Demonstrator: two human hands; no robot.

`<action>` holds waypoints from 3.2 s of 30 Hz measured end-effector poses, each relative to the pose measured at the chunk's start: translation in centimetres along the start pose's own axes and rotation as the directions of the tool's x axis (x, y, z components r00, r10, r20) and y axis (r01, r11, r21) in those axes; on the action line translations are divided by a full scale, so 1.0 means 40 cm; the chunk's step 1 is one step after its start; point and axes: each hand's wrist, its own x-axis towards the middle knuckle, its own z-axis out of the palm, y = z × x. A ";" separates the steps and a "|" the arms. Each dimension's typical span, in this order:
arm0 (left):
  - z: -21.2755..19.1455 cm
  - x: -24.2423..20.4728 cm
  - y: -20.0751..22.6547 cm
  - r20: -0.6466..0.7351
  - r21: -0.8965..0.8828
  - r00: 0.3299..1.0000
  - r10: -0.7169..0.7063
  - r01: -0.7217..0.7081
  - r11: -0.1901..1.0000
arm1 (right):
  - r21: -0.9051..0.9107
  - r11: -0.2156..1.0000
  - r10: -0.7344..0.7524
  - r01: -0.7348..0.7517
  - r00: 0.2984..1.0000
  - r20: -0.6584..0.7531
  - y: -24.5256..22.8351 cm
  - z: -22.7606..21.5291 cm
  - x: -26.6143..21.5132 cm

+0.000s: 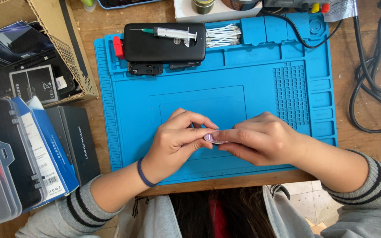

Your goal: The person uses a toothbrush to scrub a blue plastic mat on a workbench. They repeatedly brush different sections of the mat, occasionally pause to pick up small debris, and continue scrubbing until the end of the clip.

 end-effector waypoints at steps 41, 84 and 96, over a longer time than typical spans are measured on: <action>-0.060 0.035 -0.031 -0.300 -0.007 0.953 -0.030 0.030 1.000 | -0.048 0.933 0.361 -0.358 0.924 0.127 -0.011 -0.048 -0.003; -0.068 -0.336 -0.048 -0.382 0.856 0.733 0.562 0.052 0.514 | -0.472 0.824 0.487 -0.313 0.816 0.310 -0.233 0.203 -0.058; -0.072 -0.345 -0.056 -0.373 0.859 0.739 0.560 0.047 0.510 | -0.585 0.774 0.492 -0.242 0.812 0.315 -0.172 0.158 -0.027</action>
